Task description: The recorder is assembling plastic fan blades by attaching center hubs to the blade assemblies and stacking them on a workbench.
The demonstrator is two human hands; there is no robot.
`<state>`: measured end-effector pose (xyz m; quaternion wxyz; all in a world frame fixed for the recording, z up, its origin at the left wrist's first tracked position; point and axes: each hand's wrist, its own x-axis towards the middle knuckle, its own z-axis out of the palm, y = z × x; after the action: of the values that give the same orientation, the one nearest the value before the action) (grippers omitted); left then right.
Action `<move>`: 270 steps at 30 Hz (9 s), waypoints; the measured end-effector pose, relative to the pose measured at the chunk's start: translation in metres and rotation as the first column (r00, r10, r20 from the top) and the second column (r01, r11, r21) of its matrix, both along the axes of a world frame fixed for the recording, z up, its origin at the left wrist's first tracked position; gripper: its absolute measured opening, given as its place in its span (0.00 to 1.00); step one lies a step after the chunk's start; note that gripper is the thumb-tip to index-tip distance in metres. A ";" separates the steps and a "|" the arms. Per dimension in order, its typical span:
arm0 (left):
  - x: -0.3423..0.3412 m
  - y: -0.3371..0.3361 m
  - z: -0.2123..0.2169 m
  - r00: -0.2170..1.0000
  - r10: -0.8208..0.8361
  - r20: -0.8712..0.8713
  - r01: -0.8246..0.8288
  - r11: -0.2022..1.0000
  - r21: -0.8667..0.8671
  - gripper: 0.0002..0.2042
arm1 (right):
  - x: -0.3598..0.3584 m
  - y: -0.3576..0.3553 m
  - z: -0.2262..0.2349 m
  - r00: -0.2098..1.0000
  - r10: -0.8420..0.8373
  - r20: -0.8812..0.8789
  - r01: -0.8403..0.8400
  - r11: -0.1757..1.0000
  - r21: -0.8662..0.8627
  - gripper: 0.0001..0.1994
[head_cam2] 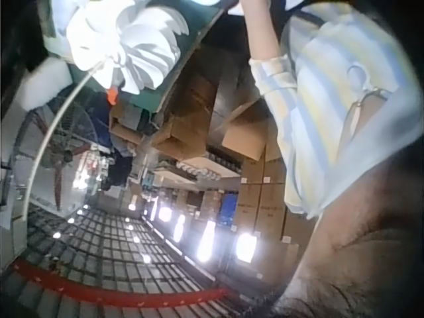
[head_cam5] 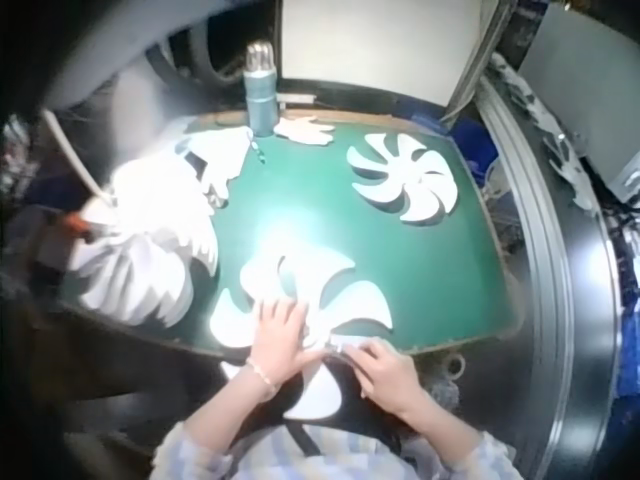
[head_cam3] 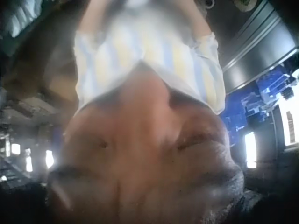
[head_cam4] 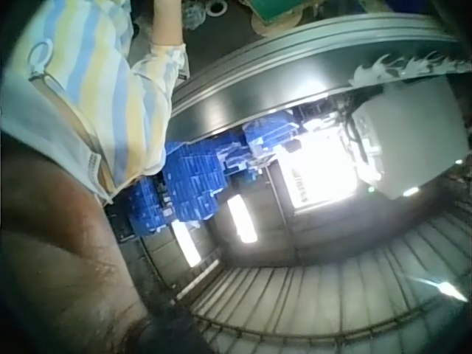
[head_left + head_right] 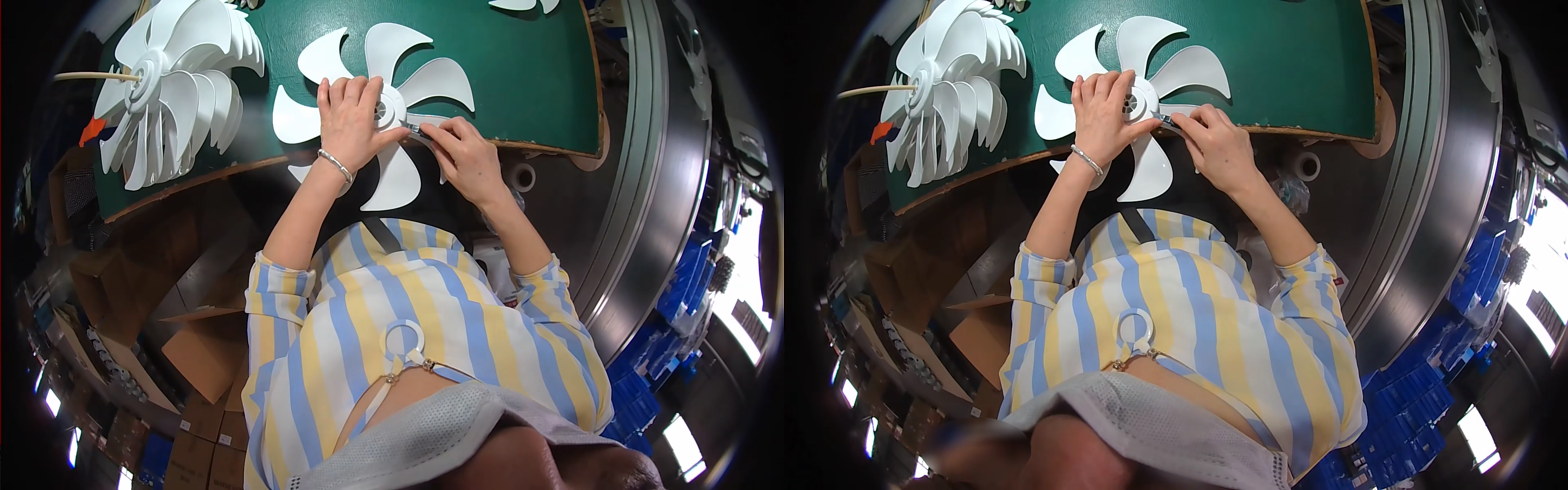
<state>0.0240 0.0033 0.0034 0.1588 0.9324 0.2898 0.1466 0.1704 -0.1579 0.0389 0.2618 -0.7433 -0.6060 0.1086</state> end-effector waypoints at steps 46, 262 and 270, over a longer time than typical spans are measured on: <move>-0.003 0.004 0.000 0.998 -0.051 0.045 0.052 0.999 -0.009 0.41 | 0.002 -0.001 0.000 0.993 -0.098 0.066 0.093 0.993 0.079 0.14; -0.022 -0.009 0.002 0.996 0.083 0.039 -0.085 0.994 0.069 0.44 | -0.009 0.011 -0.002 0.996 0.093 -0.014 -0.092 0.995 0.044 0.12; -0.024 -0.007 0.001 0.996 0.057 0.069 -0.056 0.998 -0.015 0.42 | -0.008 0.009 0.001 0.997 0.068 0.040 -0.071 0.994 0.080 0.14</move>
<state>0.0004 -0.0034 0.0041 0.1704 0.9171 0.3114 0.1815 0.1626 -0.1486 0.0401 0.2764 -0.7124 -0.6401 0.0792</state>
